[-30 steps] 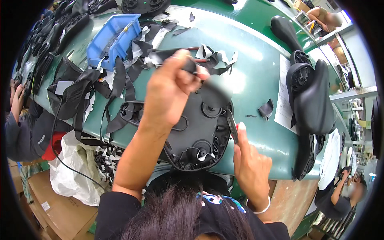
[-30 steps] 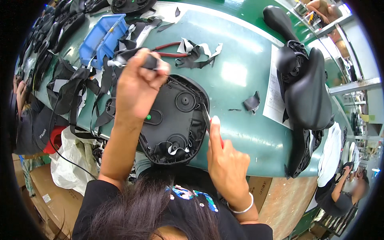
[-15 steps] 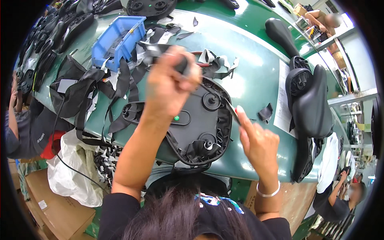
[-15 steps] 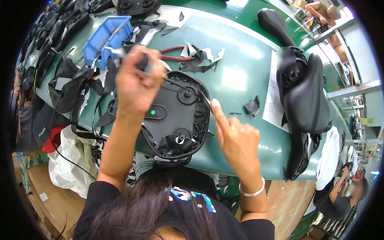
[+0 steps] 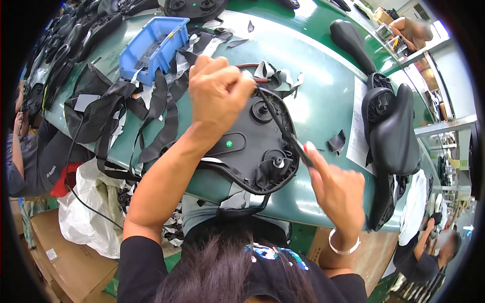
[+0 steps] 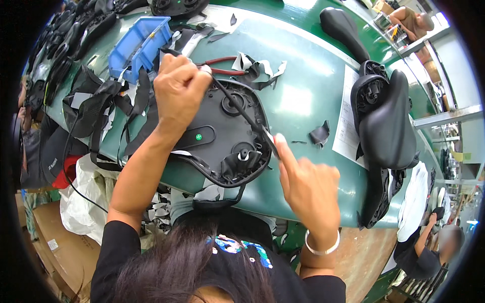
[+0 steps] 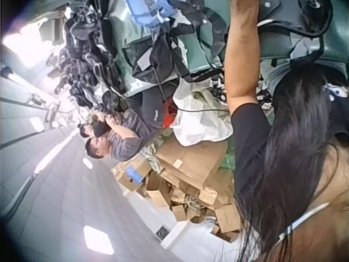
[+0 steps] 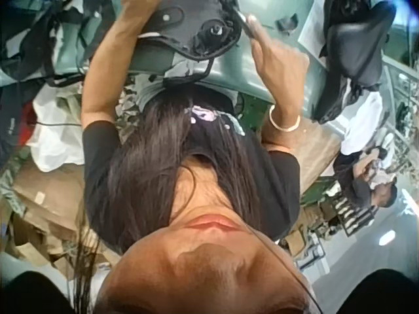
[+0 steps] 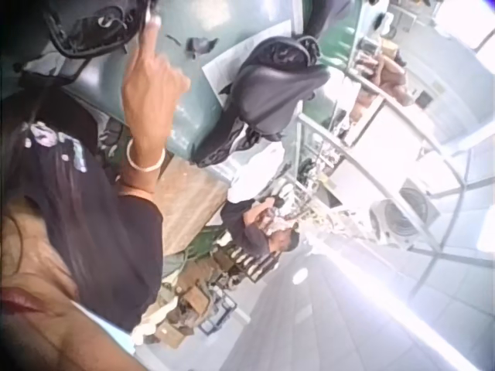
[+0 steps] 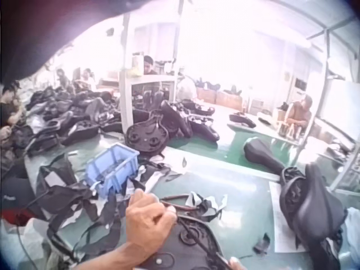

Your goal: The person uses a red utility knife to trim excess black material from the underside of bicycle seats. They repeatedly pick up seats from a green workbench, cut the overhanging edges, and place the finished seats aside. The process involves handling multiple seats one by one in a repetitive assembly line fashion.

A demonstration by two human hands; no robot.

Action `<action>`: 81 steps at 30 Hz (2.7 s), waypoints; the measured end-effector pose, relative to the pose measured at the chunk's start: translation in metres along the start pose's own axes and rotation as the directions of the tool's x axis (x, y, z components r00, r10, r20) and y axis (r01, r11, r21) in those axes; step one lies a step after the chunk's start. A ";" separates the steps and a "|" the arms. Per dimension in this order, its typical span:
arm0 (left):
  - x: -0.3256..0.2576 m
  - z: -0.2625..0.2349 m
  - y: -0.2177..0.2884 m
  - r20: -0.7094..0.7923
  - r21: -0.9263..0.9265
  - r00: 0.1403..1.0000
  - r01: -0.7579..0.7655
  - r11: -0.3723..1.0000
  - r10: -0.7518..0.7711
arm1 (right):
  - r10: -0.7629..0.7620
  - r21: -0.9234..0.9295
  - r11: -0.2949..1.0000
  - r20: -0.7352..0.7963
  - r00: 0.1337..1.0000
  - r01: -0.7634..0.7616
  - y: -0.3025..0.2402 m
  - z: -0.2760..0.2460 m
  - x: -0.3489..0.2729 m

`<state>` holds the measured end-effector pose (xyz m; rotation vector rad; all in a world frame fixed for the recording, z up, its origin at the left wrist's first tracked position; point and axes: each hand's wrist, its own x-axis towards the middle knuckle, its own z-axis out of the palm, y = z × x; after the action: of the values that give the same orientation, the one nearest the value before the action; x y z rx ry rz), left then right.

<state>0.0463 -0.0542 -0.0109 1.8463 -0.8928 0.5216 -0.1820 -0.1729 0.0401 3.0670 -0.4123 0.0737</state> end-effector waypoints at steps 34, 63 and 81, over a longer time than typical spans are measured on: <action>-0.090 -0.049 0.057 0.644 -0.447 0.581 0.813 0.372 -0.497 | -0.068 0.384 0.921 -0.011 0.998 0.067 0.068 0.006 -0.002; -0.098 -0.075 0.063 0.503 -0.551 0.585 0.784 0.286 -0.636 | 0.500 0.687 0.706 -0.313 0.808 -0.171 0.041 0.073 0.055; -0.018 0.120 -0.005 0.473 -0.463 0.826 -0.063 0.884 0.307 | 0.686 0.993 -0.100 0.019 0.728 0.068 0.227 0.103 0.256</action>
<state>0.0340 -0.1550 -0.0772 1.5058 -1.4540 -0.1052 0.0090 -0.4645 -0.0405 3.4868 -1.8369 2.2715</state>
